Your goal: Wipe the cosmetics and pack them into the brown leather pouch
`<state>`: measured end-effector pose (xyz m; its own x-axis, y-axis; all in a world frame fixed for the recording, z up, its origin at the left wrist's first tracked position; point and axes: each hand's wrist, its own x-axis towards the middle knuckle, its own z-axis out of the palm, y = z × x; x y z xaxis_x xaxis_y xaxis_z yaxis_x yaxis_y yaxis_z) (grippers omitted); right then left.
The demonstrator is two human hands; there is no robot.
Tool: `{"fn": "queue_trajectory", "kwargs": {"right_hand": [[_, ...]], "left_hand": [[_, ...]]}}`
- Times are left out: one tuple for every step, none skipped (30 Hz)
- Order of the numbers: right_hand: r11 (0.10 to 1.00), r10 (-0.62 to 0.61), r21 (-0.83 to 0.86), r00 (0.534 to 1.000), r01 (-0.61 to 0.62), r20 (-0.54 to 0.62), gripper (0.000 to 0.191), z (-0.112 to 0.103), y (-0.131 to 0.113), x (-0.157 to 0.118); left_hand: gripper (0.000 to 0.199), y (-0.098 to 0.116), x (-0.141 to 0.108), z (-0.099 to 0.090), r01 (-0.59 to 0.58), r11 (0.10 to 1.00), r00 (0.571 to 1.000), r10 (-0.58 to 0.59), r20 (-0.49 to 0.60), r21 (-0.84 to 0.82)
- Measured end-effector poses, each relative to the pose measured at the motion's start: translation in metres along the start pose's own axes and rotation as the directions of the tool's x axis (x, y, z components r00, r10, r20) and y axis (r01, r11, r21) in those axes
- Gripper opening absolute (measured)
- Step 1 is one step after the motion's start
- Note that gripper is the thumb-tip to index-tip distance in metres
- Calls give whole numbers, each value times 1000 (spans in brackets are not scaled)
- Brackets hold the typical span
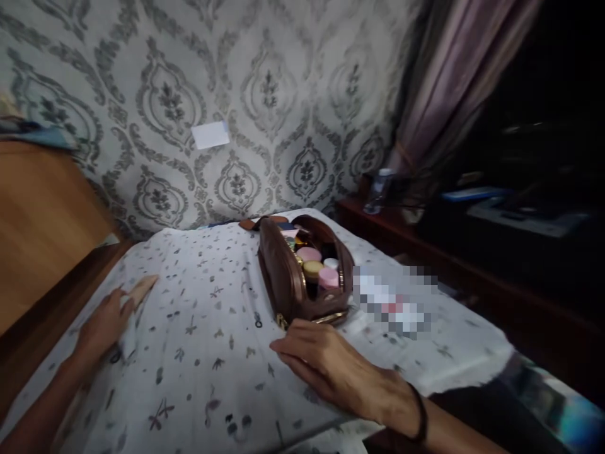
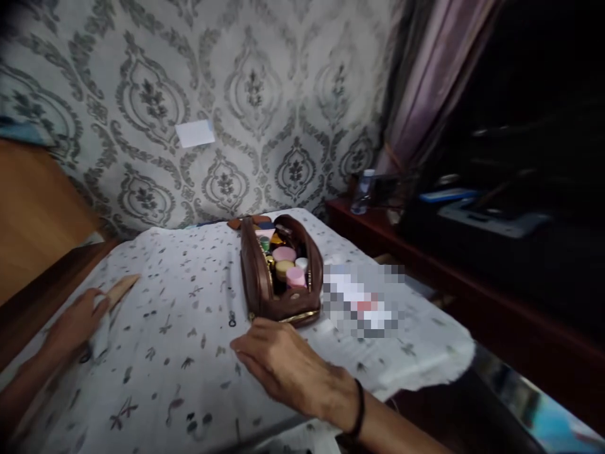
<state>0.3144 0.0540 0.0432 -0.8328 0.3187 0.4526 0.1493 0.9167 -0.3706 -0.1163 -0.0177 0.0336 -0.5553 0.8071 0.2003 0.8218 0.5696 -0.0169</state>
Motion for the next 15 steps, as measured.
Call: {"fn": "queue_trajectory", "kwargs": {"right_hand": [[1000,5,-4,1000,-6,-18,24,1,0,-1],[1000,15,-4,998,-15,-58,23,1,1,-3],[1000,26,1,994,-26,-110,21,0,1,-5],[999,33,2,984,-33,-173,20,-2,3,-7],[999,38,-3,969,-40,-244,20,-4,4,-10],[998,42,-21,947,-52,-317,20,-6,6,-13],[997,43,-50,921,-67,-388,20,-8,7,-16],[992,46,-81,893,-92,-448,21,-11,9,-18],[986,57,-108,869,-126,-492,21,-13,11,-21],[980,72,-123,849,-159,-523,21,-14,12,-23],[975,89,-123,837,-183,-540,21,-16,13,-24],[976,99,-112,832,-189,-546,21,-16,13,-25],[980,102,-91,832,-180,-546,21,-14,12,-25],[986,99,-62,835,-157,-542,21,-11,11,-24],[992,94,-24,844,-126,-528,22,-6,10,-22]], "left_hand": [[41,-2,-1,4,12,1000,1000,-12,14,-15],[42,-2,-2,7,19,1000,1000,-18,17,-22],[42,-2,-4,9,24,999,1000,-24,13,-22],[41,-1,-4,11,26,999,1000,-26,9,-21],[39,-1,-4,13,28,999,1000,-28,7,-27],[36,-2,-3,14,33,999,999,-32,9,-42],[34,-3,-1,15,37,997,999,-35,19,-68],[32,-5,2,16,50,994,998,-47,30,-99],[31,-7,5,16,70,989,997,-64,43,-132],[31,-9,8,17,92,982,995,-84,51,-165],[32,-10,9,17,111,973,993,-102,54,-201],[33,-10,8,16,126,961,992,-118,48,-247],[34,-7,6,15,139,942,990,-136,33,-306],[35,-3,2,13,144,912,987,-158,-4,-384],[36,3,-4,11,147,865,983,-180,-23,-481]]}}
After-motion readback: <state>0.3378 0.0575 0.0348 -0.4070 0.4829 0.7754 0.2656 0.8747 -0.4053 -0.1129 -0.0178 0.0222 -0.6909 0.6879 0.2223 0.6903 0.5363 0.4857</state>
